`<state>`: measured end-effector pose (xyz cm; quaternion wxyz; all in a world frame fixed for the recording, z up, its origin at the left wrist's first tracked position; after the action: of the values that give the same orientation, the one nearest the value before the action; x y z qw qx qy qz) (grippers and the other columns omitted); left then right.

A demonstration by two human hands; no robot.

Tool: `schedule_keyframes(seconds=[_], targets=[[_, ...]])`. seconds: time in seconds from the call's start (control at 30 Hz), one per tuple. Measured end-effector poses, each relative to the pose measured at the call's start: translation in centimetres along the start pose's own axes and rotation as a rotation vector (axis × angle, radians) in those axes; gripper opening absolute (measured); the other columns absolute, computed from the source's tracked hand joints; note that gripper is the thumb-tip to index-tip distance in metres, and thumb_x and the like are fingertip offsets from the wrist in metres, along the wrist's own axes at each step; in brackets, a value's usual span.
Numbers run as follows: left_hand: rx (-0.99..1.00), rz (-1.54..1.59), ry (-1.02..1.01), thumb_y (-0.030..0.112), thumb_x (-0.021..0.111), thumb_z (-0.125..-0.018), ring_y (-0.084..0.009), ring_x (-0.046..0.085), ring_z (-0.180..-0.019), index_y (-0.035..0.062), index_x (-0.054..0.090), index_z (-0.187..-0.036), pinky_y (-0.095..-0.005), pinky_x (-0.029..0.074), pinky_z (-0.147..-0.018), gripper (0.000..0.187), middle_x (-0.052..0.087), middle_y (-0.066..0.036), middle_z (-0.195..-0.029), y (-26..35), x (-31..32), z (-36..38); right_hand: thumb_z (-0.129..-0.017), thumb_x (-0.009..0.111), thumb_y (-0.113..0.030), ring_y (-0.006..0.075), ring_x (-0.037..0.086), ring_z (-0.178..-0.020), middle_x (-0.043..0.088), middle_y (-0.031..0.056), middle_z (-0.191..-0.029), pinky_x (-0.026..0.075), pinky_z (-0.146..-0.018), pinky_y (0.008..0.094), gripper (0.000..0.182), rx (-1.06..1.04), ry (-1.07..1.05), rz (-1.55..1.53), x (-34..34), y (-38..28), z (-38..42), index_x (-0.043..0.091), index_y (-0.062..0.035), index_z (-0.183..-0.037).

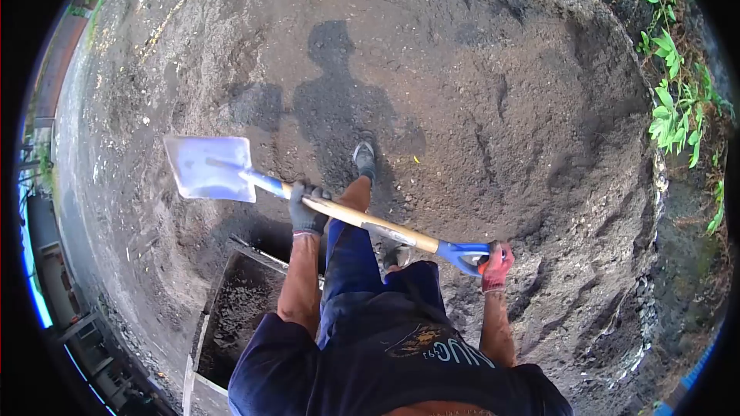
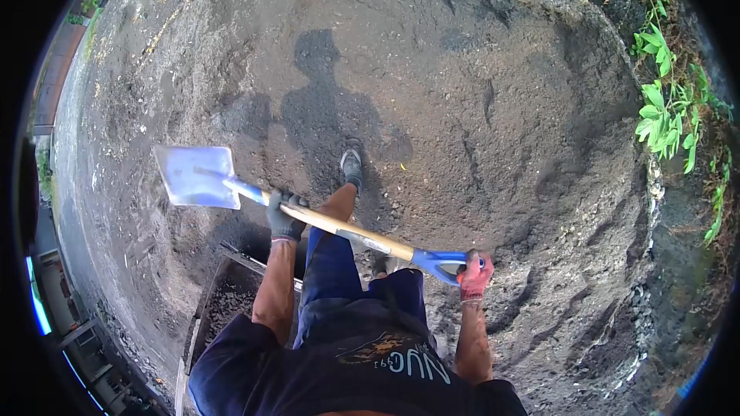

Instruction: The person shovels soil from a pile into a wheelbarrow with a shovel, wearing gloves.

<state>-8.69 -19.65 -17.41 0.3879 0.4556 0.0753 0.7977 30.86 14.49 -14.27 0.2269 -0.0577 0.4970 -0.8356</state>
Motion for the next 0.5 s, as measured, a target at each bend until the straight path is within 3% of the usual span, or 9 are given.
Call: schedule_keyframes(seconds=[0.1,0.2,0.23,0.27,0.33,0.37,0.4,0.43,0.5], targets=[[-0.403,-0.155,0.170,0.022,0.066,-0.081,-0.0197,0.049,-0.054,0.0117,0.052,-0.080,-0.0372,0.047,-0.055,0.017,0.043,-0.001,-0.058,-16.7,0.0,-2.1,-0.087,0.060,-0.038,0.0119,0.035,-0.034,0.042,-0.0002,-0.050,0.027,-0.032,0.0280,0.037,0.182,0.560,-0.073,-11.1,5.2,8.1,0.052,-0.0064,-0.070],[-0.873,-0.268,0.061,0.023,0.070,-0.077,-0.0222,0.055,-0.062,0.0113,0.053,-0.096,-0.0398,0.049,-0.056,0.028,0.051,-0.006,-0.072,-35.2,-1.1,3.4,-0.085,0.062,-0.041,0.0101,0.030,-0.040,0.036,-0.0032,-0.050,0.022,-0.039,0.0294,0.039,0.282,1.010,0.006,-23.8,9.8,20.2,0.053,-0.0077,-0.068],[-0.990,-0.307,0.026,0.023,0.070,-0.077,-0.0228,0.055,-0.062,0.0103,0.053,-0.095,-0.0400,0.050,-0.058,0.028,0.052,-0.007,-0.074,-39.0,-0.4,6.8,-0.084,0.063,-0.042,0.0100,0.027,-0.044,0.034,-0.0041,-0.051,0.019,-0.043,0.0303,0.040,0.332,1.103,0.024,-24.6,7.6,24.7,0.054,-0.0065,-0.067],[-1.058,-0.463,0.152,0.022,0.071,-0.076,-0.0229,0.055,-0.063,0.0094,0.057,-0.093,-0.0397,0.052,-0.060,0.025,0.054,-0.007,-0.074,-41.3,-0.7,9.9,-0.085,0.060,-0.043,0.0102,0.030,-0.040,0.035,-0.0032,-0.051,0.020,-0.038,0.0304,0.044,0.397,1.266,0.090,-30.9,10.7,30.3,0.048,-0.0084,-0.062],[-1.203,-0.453,0.008,0.022,0.075,-0.073,-0.0235,0.057,-0.066,0.0095,0.063,-0.091,-0.0418,0.052,-0.062,0.025,0.057,-0.007,-0.080,-46.7,-0.8,14.0,-0.084,0.060,-0.045,0.0105,0.029,-0.041,0.035,-0.0029,-0.051,0.020,-0.040,0.0312,0.045,0.291,1.417,0.203,-31.3,4.7,35.3,0.049,-0.0078,-0.062],[-1.342,-0.471,0.132,0.023,0.072,-0.076,-0.0245,0.058,-0.066,0.0098,0.058,-0.109,-0.0430,0.052,-0.060,0.038,0.055,-0.007,-0.080,-47.2,-0.7,15.6,-0.085,0.061,-0.041,0.0156,0.042,-0.046,0.048,0.0014,-0.060,0.035,-0.050,0.0355,0.035,0.348,1.386,0.217,-30.7,2.7,35.7,0.057,-0.0080,-0.072],[-1.384,-0.465,0.172,0.021,0.071,-0.077,-0.0241,0.058,-0.069,0.0101,0.058,-0.108,-0.0432,0.051,-0.064,0.036,0.054,-0.005,-0.076,-48.0,-0.8,15.0,-0.086,0.061,-0.036,0.0207,0.055,-0.051,0.061,0.0058,-0.070,0.049,-0.061,0.0398,0.029,0.403,1.349,0.235,-30.0,0.7,35.5,0.066,-0.0083,-0.082],[-1.286,-0.448,0.082,0.020,0.070,-0.078,-0.0238,0.057,-0.069,0.0101,0.057,-0.102,-0.0433,0.050,-0.064,0.030,0.053,-0.006,-0.075,-49.1,-1.2,10.9,-0.084,0.060,-0.047,0.0107,0.029,-0.043,0.034,-0.0025,-0.051,0.021,-0.042,0.0313,0.047,0.316,1.349,0.339,-24.7,-2.6,30.1,0.048,-0.0075,-0.062],[-1.167,-0.182,0.050,0.017,0.066,-0.081,-0.0226,0.053,-0.064,0.0097,0.051,-0.086,-0.0425,0.047,-0.063,0.017,0.049,-0.005,-0.069,-46.0,2.8,-2.4,-0.085,0.060,-0.046,0.0103,0.030,-0.043,0.034,-0.0030,-0.051,0.022,-0.042,0.0314,0.046,0.278,1.184,0.239,-17.8,-0.7,15.9,0.046,-0.0089,-0.062]])
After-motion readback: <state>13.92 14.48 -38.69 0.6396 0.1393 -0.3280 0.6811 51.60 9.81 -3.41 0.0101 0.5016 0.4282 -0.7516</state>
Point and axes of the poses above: each hand's wrist, its own z-axis away from the middle knuckle, its own x-axis out of the palm, y = z × x, the point moved 9 cm from there along -z, towards the middle knuckle
